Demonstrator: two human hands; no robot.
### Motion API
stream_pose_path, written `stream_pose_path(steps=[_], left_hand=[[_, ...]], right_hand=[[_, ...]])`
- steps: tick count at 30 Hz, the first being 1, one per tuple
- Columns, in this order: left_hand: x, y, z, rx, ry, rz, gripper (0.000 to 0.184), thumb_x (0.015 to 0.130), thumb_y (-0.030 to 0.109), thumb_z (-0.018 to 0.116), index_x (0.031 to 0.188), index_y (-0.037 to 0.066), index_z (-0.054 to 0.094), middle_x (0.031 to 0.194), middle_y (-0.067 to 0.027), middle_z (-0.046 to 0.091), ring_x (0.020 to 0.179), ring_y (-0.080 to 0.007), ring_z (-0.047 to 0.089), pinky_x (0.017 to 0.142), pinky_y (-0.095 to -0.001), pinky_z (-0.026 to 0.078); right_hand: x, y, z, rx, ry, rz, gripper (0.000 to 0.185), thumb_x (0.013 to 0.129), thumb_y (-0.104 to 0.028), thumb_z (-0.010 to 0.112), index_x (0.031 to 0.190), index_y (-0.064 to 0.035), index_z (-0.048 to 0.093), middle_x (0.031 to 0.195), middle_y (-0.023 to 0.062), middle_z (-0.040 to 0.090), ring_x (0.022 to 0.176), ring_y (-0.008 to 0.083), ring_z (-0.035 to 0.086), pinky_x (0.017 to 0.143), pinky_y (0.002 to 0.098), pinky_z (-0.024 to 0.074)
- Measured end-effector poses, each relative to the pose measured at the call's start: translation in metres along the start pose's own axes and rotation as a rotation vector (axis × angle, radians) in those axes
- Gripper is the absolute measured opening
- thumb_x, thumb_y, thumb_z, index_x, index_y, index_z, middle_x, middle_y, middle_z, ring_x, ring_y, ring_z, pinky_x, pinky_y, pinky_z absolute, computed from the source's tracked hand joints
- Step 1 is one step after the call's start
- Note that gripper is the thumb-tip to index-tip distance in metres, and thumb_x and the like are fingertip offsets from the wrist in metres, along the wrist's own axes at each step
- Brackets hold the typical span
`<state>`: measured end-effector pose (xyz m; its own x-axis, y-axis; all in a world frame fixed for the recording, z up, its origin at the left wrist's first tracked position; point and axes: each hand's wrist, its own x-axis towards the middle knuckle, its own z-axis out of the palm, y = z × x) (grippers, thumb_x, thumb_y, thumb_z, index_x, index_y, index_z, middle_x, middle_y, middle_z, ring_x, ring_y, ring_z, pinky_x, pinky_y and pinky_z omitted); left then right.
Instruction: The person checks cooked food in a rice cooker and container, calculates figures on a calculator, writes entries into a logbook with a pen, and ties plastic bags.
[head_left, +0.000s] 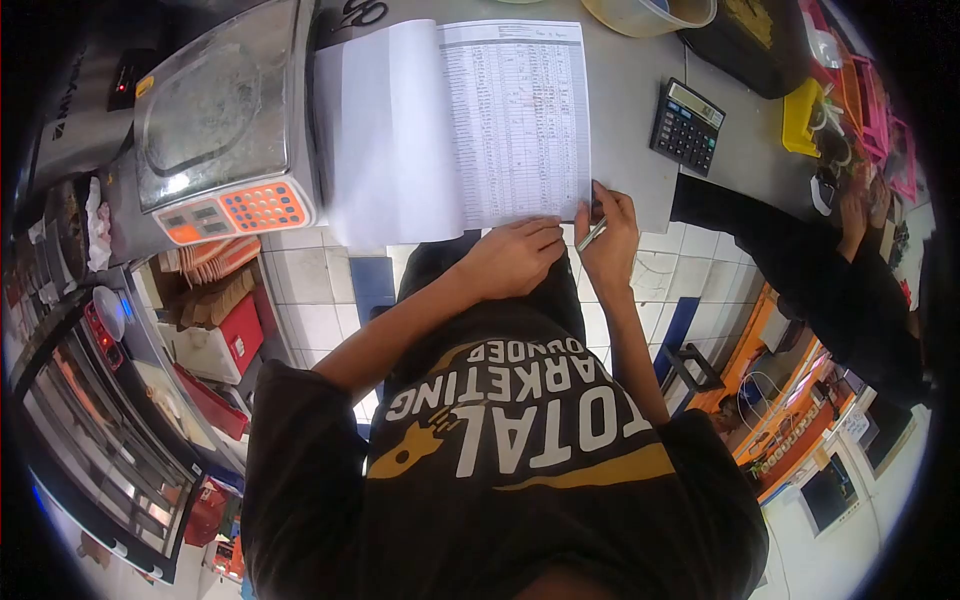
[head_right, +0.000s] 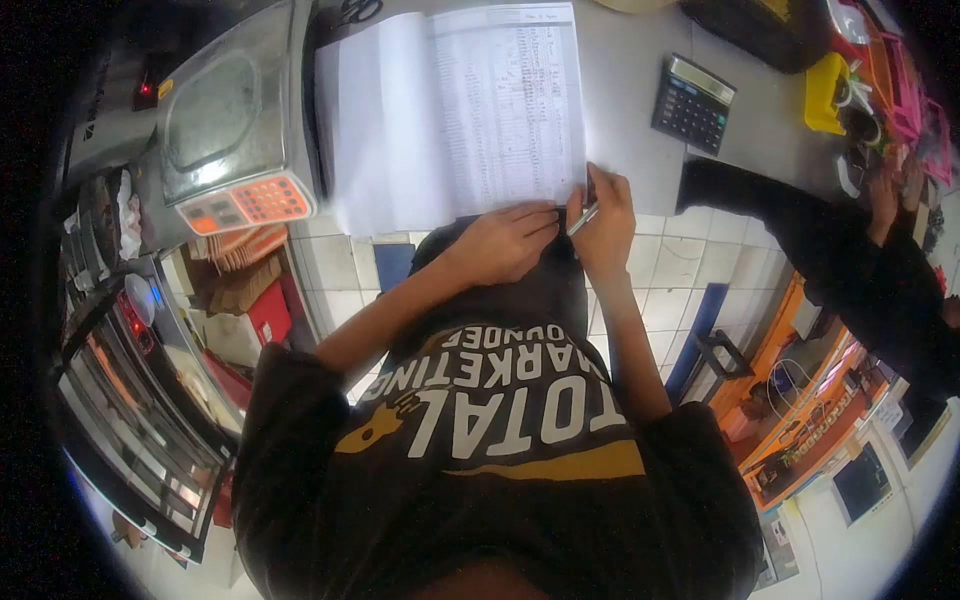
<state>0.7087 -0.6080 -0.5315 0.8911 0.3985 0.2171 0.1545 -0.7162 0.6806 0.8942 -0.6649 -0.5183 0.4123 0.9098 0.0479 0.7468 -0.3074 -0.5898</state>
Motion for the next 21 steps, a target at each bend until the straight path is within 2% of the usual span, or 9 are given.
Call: stream_pose_path(steps=[8,10,14,16,21], left_hand=[[-0.0001,0.0002,0.0015,0.003,0.003,-0.003,0.038,0.078,0.012,0.069,0.113,-0.003,0.070,0.122,-0.0140,0.068,0.123,-0.0298,0.062,0.109,-0.0418,0.050],[0.0003,0.0004,0.0023,0.002,-0.003,0.001,0.038,0.078,0.011,0.069,0.114,-0.003,0.070,0.123,-0.0141,0.067,0.123,-0.0297,0.062,0.109,-0.0418,0.050],[0.0014,0.0016,0.0003,-0.018,-0.007,-0.024,0.037,0.080,0.011,0.069,0.114,-0.002,0.069,0.124,-0.0148,0.067,0.122,-0.0305,0.062,0.108,-0.0418,0.050],[0.0016,0.0019,-0.0009,-0.037,-0.012,-0.032,0.036,0.081,0.011,0.068,0.115,-0.002,0.068,0.124,-0.0151,0.066,0.121,-0.0308,0.062,0.107,-0.0418,0.050],[0.0010,0.0007,-0.0006,-0.070,0.025,-0.025,0.035,0.081,0.009,0.069,0.114,-0.002,0.067,0.123,-0.0163,0.066,0.119,-0.0314,0.063,0.106,-0.0417,0.051]], right_hand=[[-0.0046,-0.0007,-0.0023,-0.004,-0.017,-0.027,0.036,0.088,-0.008,0.070,0.122,0.0043,0.068,0.102,0.0173,0.065,0.081,0.0292,0.066,0.075,0.0393,0.0555],[-0.0045,-0.0001,-0.0017,-0.009,0.007,-0.070,0.036,0.088,-0.005,0.071,0.124,0.0033,0.069,0.103,0.0178,0.067,0.076,0.0258,0.071,0.070,0.0368,0.0572],[-0.0056,-0.0016,-0.0027,-0.020,0.009,-0.074,0.037,0.088,-0.004,0.071,0.124,0.0033,0.069,0.103,0.0177,0.067,0.076,0.0261,0.071,0.070,0.0369,0.0571],[-0.0063,-0.0032,-0.0039,0.007,-0.021,-0.013,0.034,0.088,-0.007,0.070,0.120,0.0024,0.067,0.102,0.0173,0.066,0.081,0.0303,0.066,0.074,0.0402,0.0550],[-0.0067,-0.0037,-0.0037,0.015,0.012,-0.031,0.031,0.087,-0.007,0.070,0.117,0.0005,0.067,0.101,0.0168,0.066,0.081,0.0311,0.066,0.075,0.0410,0.0548]])
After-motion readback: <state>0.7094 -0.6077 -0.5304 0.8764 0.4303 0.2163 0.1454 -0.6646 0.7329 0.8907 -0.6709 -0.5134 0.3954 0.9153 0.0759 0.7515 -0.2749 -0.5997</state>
